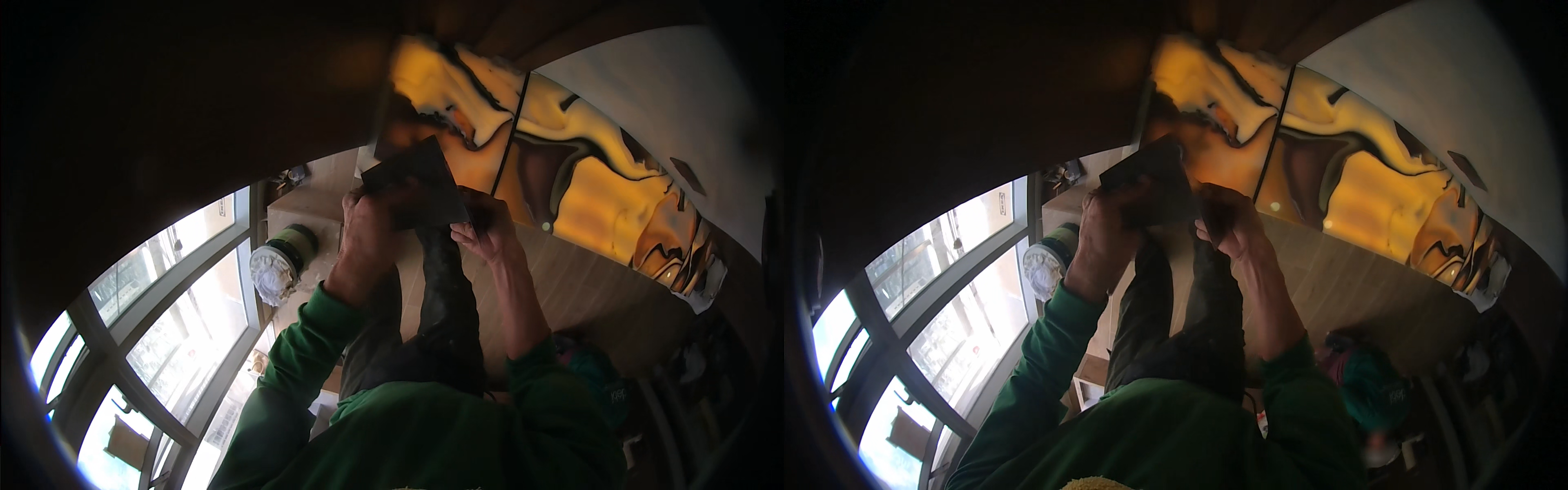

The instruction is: The person applies adhesive to a wall panel using a putty knife and then presses the panel onto a wall section. The person moves between rooms, retrieves materials, and aligns the panel on the wall surface.

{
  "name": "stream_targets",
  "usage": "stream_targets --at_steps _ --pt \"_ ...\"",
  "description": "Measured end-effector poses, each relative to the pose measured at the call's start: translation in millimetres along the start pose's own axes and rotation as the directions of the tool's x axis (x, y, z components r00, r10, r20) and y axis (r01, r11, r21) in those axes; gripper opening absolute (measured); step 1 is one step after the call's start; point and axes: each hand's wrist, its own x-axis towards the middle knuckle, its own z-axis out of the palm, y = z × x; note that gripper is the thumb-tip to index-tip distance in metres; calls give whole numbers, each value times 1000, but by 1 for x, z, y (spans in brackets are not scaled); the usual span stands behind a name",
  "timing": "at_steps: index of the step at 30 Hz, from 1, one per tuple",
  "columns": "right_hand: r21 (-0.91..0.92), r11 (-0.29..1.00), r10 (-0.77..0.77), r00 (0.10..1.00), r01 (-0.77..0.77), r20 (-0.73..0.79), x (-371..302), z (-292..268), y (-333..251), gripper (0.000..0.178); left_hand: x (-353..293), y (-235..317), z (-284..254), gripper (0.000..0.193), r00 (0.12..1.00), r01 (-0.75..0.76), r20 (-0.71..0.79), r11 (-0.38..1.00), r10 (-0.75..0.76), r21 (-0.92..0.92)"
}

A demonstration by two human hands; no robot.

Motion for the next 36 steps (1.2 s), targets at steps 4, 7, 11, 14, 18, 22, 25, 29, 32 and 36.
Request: stream_targets --at_steps 4,7,11,14,18,22,25,29,32,36 --pt "-617 786 -360 790 -29 -497 -18 27 11 10 1 -1 -9 49 998 -24 -51 1000 24 -11" --pt "-836 537 -668 662 114 -339 -29 46 13 14 4 7 -25 45 991 -96 -89 994 101 57" --pt "-939 -343 -782 549 14 294 -29 90 32 13 -2 -9 -7 29 896 260 -115 716 -430 -648" --pt "-716 -698 -610 513 15 604 -11 87 43 23 -5 -3 0 24 811 384 -88 641 -578 -665" --pt "-680 -733 -581 538 -21 610 2 77 51 31 -11 8 12 22 882 168 -305 845 -358 -508" --pt "-665 -746 -577 521 -24 629 12 63 48 30 -13 13 7 25 835 352 -209 786 -509 -508" --pt "-853 -522 -749 465 25 472 37 41 37 22 -25 3 8 26 777 479 -117 701 -619 -528" --pt "-975 59 -896 442 212 42 106 -14 -14 13 -65 -12 -7 26 684 551 -60 568 -727 -611" --pt "-995 16 -908 418 100 28 167 -66 -67 12 -104 -31 -14 26 616 594 -87 535 -783 -601" --pt "-978 200 -887 434 52 -158 232 -80 -98 6 -156 -47 -25 26 493 647 -128 462 -860 -606"
